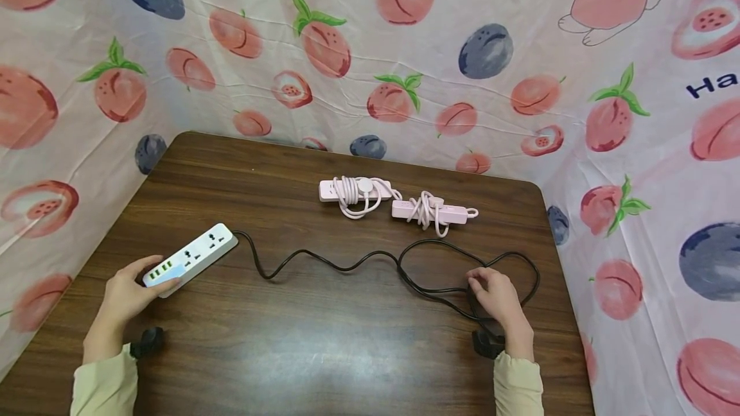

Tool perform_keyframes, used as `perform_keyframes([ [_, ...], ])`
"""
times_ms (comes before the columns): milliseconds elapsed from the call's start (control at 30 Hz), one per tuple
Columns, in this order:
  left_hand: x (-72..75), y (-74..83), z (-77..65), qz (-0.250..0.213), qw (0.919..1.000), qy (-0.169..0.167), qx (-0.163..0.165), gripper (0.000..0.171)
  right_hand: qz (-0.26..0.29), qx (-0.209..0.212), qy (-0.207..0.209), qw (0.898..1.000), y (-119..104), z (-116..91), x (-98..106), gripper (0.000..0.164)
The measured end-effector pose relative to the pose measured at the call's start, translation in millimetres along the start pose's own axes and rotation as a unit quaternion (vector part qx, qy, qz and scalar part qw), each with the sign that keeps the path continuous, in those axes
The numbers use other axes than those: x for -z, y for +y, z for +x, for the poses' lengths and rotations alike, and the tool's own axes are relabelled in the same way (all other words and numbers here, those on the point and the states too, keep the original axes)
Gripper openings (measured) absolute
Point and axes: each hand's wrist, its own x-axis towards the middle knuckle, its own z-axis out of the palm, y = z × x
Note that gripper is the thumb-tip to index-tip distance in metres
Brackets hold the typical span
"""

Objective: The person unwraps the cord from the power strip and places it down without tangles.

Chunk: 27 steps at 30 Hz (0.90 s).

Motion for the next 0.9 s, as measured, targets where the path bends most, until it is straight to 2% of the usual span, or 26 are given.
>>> perform_keyframes([
  [100,-1.2,15.0,6.8,-0.024,0.9986,0.043,-0.017,0.053,-0.001,0.011,0.008,1.000,-7.0,7.9,-0.9,0.014],
  [233,-6.9,40.7,19.4,-0.067,0.9922,0.098,-0.036,0.044,0.001,0.035,0.021,0.999,-18.8,22.0,-2.7,0.014],
  [367,-17.2,66.5,35.9,-0.122,0.9834,0.117,-0.067,0.039,0.009,0.061,0.026,0.998,-32.8,38.1,-5.8,0.014],
  [533,-38.9,96.8,57.7,-0.185,0.9712,0.095,-0.116,0.038,0.032,0.087,0.027,0.995,-54.4,61.7,-11.7,0.014],
  [700,-60.4,135.0,75.2,-0.249,0.9535,0.056,-0.160,0.037,0.054,0.111,0.033,0.992,-75.9,85.5,-20.6,0.013],
  [800,-66.6,162.2,80.5,-0.289,0.9435,0.014,-0.161,0.037,0.067,0.116,0.036,0.990,-86.4,97.2,-26.5,0.012],
  [900,-71.7,182.8,86.2,-0.326,0.9346,-0.031,-0.138,0.037,0.078,0.117,0.040,0.989,-94.7,109.1,-32.8,0.013],
])
